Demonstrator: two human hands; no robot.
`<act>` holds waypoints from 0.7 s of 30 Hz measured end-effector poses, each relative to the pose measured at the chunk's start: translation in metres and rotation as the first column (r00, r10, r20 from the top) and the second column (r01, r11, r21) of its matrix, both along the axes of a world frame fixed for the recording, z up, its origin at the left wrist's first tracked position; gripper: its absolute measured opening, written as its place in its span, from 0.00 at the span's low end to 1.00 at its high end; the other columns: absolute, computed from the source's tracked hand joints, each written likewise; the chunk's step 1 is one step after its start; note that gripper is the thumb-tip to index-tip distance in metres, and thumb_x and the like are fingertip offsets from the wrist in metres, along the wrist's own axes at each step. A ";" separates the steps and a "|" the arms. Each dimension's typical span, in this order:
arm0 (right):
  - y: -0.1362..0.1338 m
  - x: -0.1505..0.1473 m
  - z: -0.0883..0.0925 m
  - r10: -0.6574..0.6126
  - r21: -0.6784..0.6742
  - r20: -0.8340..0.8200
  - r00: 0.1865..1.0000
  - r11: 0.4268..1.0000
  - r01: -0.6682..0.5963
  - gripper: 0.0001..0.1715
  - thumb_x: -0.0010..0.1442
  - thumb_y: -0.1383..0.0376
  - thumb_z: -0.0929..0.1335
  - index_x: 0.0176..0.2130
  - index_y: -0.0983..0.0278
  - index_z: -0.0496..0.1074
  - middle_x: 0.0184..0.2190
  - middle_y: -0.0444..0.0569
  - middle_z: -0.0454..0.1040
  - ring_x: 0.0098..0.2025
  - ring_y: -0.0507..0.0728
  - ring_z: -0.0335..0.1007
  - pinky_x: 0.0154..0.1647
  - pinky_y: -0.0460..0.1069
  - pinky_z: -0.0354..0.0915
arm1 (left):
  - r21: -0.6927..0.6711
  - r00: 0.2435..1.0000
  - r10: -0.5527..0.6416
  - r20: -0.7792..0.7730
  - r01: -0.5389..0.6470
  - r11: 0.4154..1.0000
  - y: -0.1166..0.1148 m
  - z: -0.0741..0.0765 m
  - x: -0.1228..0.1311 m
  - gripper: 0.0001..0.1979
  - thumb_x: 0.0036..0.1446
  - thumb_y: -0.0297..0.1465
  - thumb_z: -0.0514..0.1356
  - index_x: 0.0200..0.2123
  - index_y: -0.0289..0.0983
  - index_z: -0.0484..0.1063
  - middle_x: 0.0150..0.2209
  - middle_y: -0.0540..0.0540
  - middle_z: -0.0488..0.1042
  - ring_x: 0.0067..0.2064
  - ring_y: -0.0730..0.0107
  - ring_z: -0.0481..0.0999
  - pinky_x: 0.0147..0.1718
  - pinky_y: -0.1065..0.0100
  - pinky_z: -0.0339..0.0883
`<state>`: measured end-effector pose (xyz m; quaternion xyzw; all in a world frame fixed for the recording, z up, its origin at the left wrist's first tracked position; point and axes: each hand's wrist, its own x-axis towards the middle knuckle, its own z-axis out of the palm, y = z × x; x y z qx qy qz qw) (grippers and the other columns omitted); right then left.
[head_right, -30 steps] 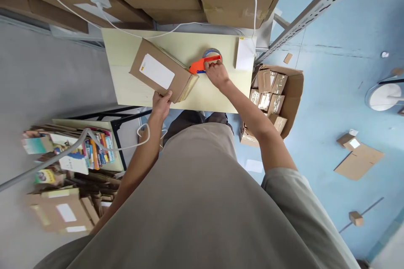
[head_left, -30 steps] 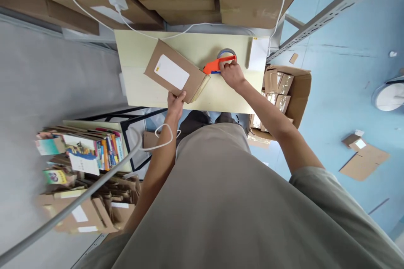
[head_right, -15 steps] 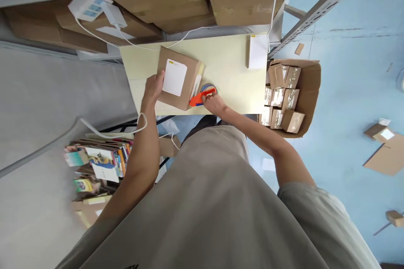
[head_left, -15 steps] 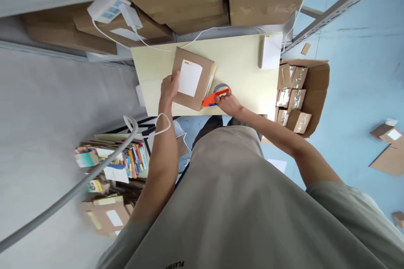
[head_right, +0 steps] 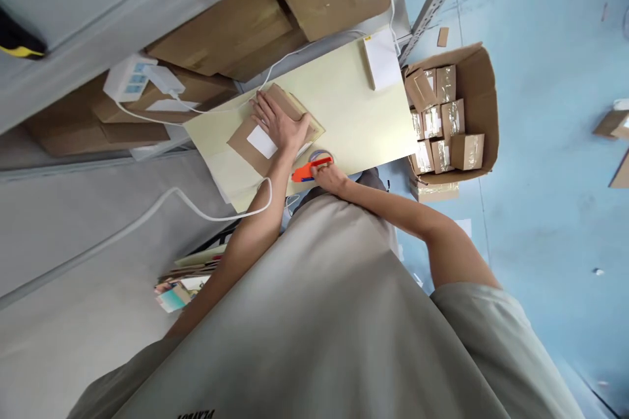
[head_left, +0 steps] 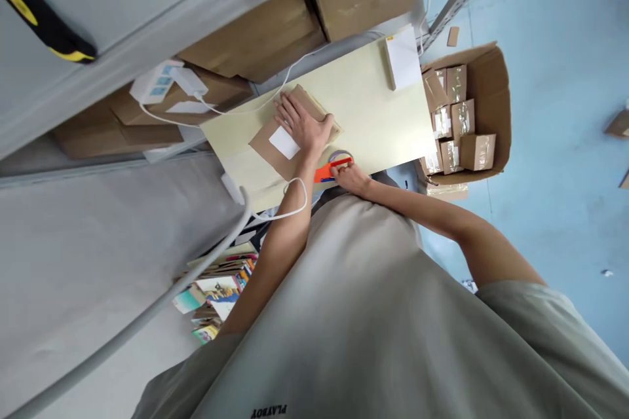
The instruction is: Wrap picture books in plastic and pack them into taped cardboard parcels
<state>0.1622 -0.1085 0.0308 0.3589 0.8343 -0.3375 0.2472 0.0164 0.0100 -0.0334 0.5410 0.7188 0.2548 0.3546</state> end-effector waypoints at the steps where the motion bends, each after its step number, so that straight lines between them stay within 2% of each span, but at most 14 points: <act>1: -0.002 0.020 0.002 -0.027 -0.010 0.021 0.999 1.000 0.027 0.34 0.78 0.76 0.48 0.74 0.77 0.62 0.59 0.70 0.83 0.59 0.65 0.83 0.62 0.58 0.69 | 0.001 1.000 0.031 -0.003 -0.031 1.000 0.000 -0.001 -0.002 0.63 0.56 0.37 0.78 0.85 0.33 0.48 0.88 0.33 0.36 0.86 0.35 0.14 0.85 0.32 0.20; 3: -0.002 0.065 0.004 -0.078 -0.001 0.076 0.994 0.997 0.079 0.32 0.79 0.74 0.52 0.74 0.80 0.62 0.58 0.73 0.84 0.57 0.67 0.85 0.63 0.60 0.68 | 0.009 0.998 0.057 0.016 -0.057 0.998 0.000 -0.002 -0.005 0.64 0.54 0.36 0.79 0.85 0.35 0.48 0.89 0.35 0.33 0.85 0.36 0.10 0.85 0.32 0.20; 5: 0.005 0.104 0.003 -0.136 0.034 0.120 0.983 0.991 0.133 0.31 0.81 0.69 0.55 0.74 0.83 0.61 0.56 0.78 0.83 0.56 0.71 0.85 0.61 0.62 0.68 | 0.016 0.998 0.045 0.044 -0.046 0.999 0.001 -0.002 -0.004 0.62 0.55 0.36 0.80 0.84 0.36 0.51 0.89 0.35 0.34 0.85 0.37 0.09 0.86 0.32 0.22; 7: 0.021 0.126 0.000 -0.193 0.104 0.132 0.972 0.978 0.180 0.33 0.83 0.63 0.56 0.75 0.83 0.60 0.56 0.79 0.83 0.57 0.73 0.84 0.60 0.62 0.68 | 0.016 0.999 0.031 0.033 -0.032 0.999 0.001 -0.002 -0.003 0.57 0.59 0.38 0.79 0.83 0.33 0.55 0.89 0.35 0.37 0.85 0.38 0.08 0.86 0.33 0.23; 9: 0.042 0.127 -0.007 -0.223 0.156 0.114 0.968 0.966 0.204 0.35 0.83 0.61 0.57 0.76 0.83 0.58 0.56 0.78 0.84 0.57 0.74 0.83 0.61 0.62 0.66 | 0.012 0.999 0.035 -0.035 -0.035 0.999 0.001 -0.003 -0.003 0.55 0.61 0.40 0.78 0.82 0.29 0.57 0.88 0.32 0.38 0.84 0.38 0.07 0.85 0.35 0.19; 12: 0.070 0.111 -0.018 -0.214 0.186 0.076 0.974 0.963 0.197 0.36 0.82 0.64 0.56 0.77 0.85 0.57 0.56 0.77 0.84 0.56 0.73 0.83 0.62 0.62 0.65 | 0.014 0.990 0.038 -0.132 -0.036 0.999 0.000 -0.003 -0.007 0.57 0.57 0.39 0.81 0.80 0.22 0.59 0.88 0.27 0.37 0.84 0.35 0.07 0.83 0.38 0.09; 14: 0.080 0.105 -0.023 -0.174 0.197 0.051 0.983 0.967 0.161 0.35 0.82 0.67 0.54 0.77 0.85 0.58 0.57 0.76 0.84 0.56 0.72 0.83 0.63 0.62 0.65 | 0.015 0.991 -0.022 -0.130 0.024 1.000 -0.004 -0.002 -0.010 0.53 0.61 0.41 0.79 0.77 0.18 0.62 0.87 0.28 0.40 0.83 0.38 0.04 0.80 0.40 0.03; 16: 0.081 0.107 -0.028 -0.111 0.195 0.025 0.994 0.975 0.104 0.34 0.81 0.68 0.53 0.75 0.85 0.61 0.56 0.76 0.84 0.56 0.73 0.83 0.62 0.63 0.64 | 0.011 0.988 -0.112 -0.108 0.114 0.993 -0.010 -0.001 -0.011 0.47 0.68 0.43 0.73 0.75 0.15 0.64 0.87 0.29 0.44 0.82 0.43 0.01 0.79 0.40 0.02; 18: 0.076 0.112 -0.032 -0.028 0.182 0.003 1.000 0.983 0.027 0.33 0.79 0.71 0.53 0.74 0.85 0.63 0.56 0.76 0.84 0.55 0.74 0.84 0.61 0.64 0.63 | 0.005 0.982 -0.160 -0.101 0.162 0.987 -0.020 0.003 -0.009 0.48 0.67 0.44 0.72 0.77 0.16 0.63 0.87 0.29 0.46 0.84 0.43 0.05 0.80 0.40 0.06; 21: 0.066 0.116 -0.039 0.121 0.160 -0.028 0.992 0.980 -0.115 0.34 0.77 0.75 0.52 0.74 0.84 0.62 0.55 0.75 0.84 0.54 0.73 0.84 0.61 0.63 0.61 | -0.017 0.981 -0.177 -0.081 0.177 0.984 -0.042 0.014 0.002 0.54 0.56 0.39 0.77 0.80 0.30 0.62 0.87 0.33 0.47 0.88 0.38 0.21 0.85 0.42 0.14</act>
